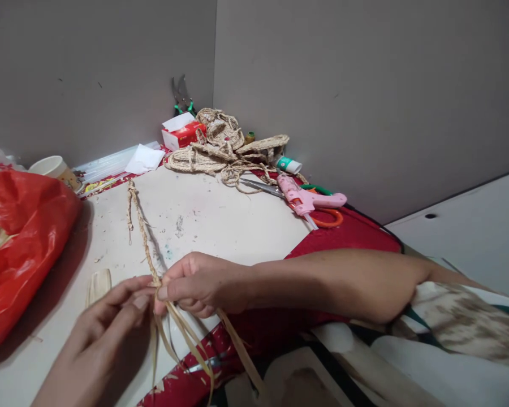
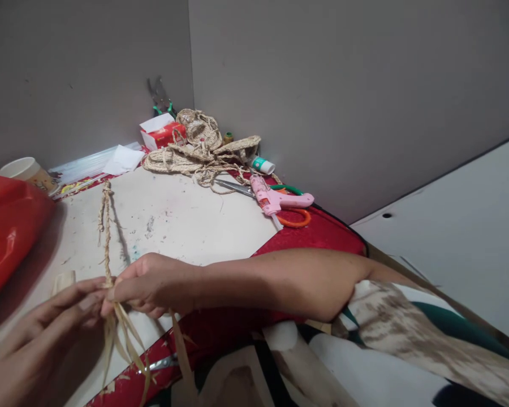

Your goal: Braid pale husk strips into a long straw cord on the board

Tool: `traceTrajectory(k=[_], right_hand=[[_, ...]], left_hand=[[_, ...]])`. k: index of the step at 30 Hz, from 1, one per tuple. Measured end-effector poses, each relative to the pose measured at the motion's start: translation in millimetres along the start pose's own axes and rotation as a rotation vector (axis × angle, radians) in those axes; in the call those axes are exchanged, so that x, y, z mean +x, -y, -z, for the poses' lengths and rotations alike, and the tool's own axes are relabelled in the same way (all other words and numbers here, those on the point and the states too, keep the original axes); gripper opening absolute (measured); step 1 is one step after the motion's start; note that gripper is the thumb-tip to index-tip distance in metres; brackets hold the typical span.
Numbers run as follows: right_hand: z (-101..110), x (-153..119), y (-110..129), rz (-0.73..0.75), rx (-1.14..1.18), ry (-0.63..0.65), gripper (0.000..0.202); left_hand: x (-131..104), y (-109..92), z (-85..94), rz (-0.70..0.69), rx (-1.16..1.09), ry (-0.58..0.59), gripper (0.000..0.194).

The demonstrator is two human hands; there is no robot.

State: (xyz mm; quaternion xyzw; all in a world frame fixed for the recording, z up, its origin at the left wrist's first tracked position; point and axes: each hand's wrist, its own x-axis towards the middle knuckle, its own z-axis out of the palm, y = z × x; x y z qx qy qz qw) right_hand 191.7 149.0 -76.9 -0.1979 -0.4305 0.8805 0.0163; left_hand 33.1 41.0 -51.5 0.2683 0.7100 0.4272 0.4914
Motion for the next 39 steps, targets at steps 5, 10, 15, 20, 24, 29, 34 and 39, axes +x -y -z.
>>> traceTrajectory(k=[5, 10, 15, 20, 24, 29, 34, 39], right_hand=[[-1, 0, 4, -0.039, -0.076, 0.002, 0.012], [8, 2, 1, -0.049, -0.271, 0.019, 0.015], [13, 0, 3, 0.143, -0.640, 0.017, 0.015], [0, -7, 13, 0.226, -1.078, -0.059, 0.017], [-2, -11, 16, 0.252, -1.340, -0.055, 0.021], [-1, -18, 30, 0.178, -1.380, -0.085, 0.022], [-19, -27, 29, 0.174, -1.245, -0.070, 0.028], [-26, -25, -1, 0.373, -1.670, -0.153, 0.019]], left_hand=[[1, 8, -17.3, 0.075, -0.095, 0.112, 0.027], [0, 5, -6.3, -0.083, 0.168, 0.129, 0.030], [3, 2, -5.2, -0.025, 0.168, 0.150, 0.029], [10, 7, -8.1, 0.182, 0.014, 0.274, 0.033], [14, 11, -7.7, 0.192, -0.013, 0.280, 0.036], [13, 14, -6.1, 0.090, 0.063, 0.240, 0.035], [13, 22, -6.5, 0.060, 0.018, 0.231, 0.025], [11, 30, -10.2, 0.117, -0.208, 0.241, 0.015]])
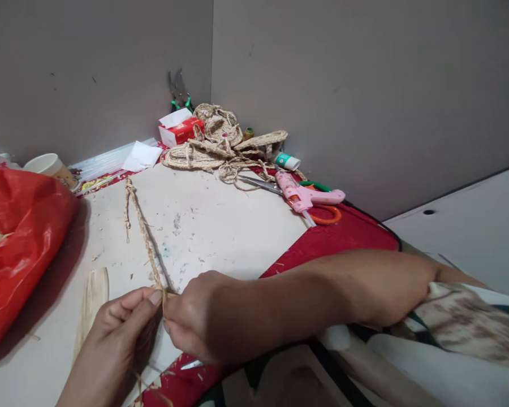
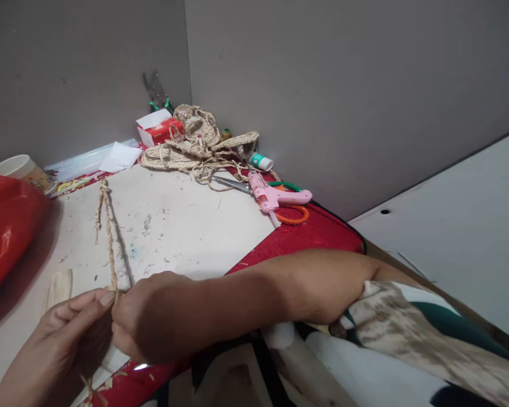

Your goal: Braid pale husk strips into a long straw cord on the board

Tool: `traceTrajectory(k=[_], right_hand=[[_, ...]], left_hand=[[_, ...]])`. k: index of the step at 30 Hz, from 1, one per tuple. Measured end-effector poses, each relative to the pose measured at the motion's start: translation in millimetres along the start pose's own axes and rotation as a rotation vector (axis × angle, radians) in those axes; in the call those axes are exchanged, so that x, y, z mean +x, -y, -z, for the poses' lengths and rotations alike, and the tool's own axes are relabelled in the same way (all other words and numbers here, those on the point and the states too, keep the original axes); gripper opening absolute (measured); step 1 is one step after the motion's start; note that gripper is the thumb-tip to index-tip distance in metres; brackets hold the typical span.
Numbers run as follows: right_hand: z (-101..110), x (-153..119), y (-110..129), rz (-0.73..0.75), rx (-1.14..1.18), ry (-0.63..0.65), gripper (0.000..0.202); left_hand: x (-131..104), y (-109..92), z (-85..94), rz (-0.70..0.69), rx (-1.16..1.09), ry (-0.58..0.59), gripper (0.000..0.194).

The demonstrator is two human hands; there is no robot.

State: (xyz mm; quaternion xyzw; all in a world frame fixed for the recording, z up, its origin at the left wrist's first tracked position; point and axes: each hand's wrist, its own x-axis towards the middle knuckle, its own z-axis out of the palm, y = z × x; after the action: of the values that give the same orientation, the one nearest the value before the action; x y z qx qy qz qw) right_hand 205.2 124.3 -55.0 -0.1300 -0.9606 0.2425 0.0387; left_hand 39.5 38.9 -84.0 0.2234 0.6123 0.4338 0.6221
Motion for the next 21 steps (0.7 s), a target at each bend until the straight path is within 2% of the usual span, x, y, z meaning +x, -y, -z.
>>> traceTrajectory(k=[3, 6, 9, 11, 12, 13, 16, 17, 18, 19, 21], right_hand=[[-10, -4, -2, 0.123, -0.120, -0.032, 0.021], [-3, -10, -2, 0.268, -0.168, 0.015, 0.017], [14, -14, 3, 0.401, -0.051, 0.271, 0.020], [26, -14, 4, 0.401, 0.112, 0.439, 0.024], [32, -12, 4, 0.357, 0.203, 0.442, 0.026], [36, -10, 2, 0.276, 0.303, 0.360, 0.025], [36, 0, -9, -0.119, 0.575, -0.138, 0.020], [33, 3, -13, -0.234, 0.646, -0.244, 0.022], [28, 7, -18, -0.310, 0.716, -0.262, 0.024], [23, 10, -21, -0.340, 0.798, -0.178, 0.026], [14, 16, -26, -0.354, 0.927, 0.109, 0.029]], left_hand=[[-1, 2, -4.3, 0.023, -0.094, -0.016, 0.019], [-3, 1, -7.3, 0.046, -0.081, -0.003, 0.019], [-5, -2, -6.9, 0.067, -0.036, -0.034, 0.022], [-7, -4, -6.1, 0.101, -0.030, -0.047, 0.023], [-7, -5, -5.9, 0.114, -0.036, -0.045, 0.023], [-8, -6, -6.1, 0.114, -0.042, -0.044, 0.025], [-9, -7, -7.7, 0.073, -0.039, -0.066, 0.027], [-9, -7, -8.2, 0.059, -0.041, -0.071, 0.026], [-8, -7, -8.4, 0.045, -0.040, -0.072, 0.026], [-8, -7, -8.2, 0.037, -0.034, -0.065, 0.025], [-7, -6, -7.1, 0.012, -0.002, -0.050, 0.025]])
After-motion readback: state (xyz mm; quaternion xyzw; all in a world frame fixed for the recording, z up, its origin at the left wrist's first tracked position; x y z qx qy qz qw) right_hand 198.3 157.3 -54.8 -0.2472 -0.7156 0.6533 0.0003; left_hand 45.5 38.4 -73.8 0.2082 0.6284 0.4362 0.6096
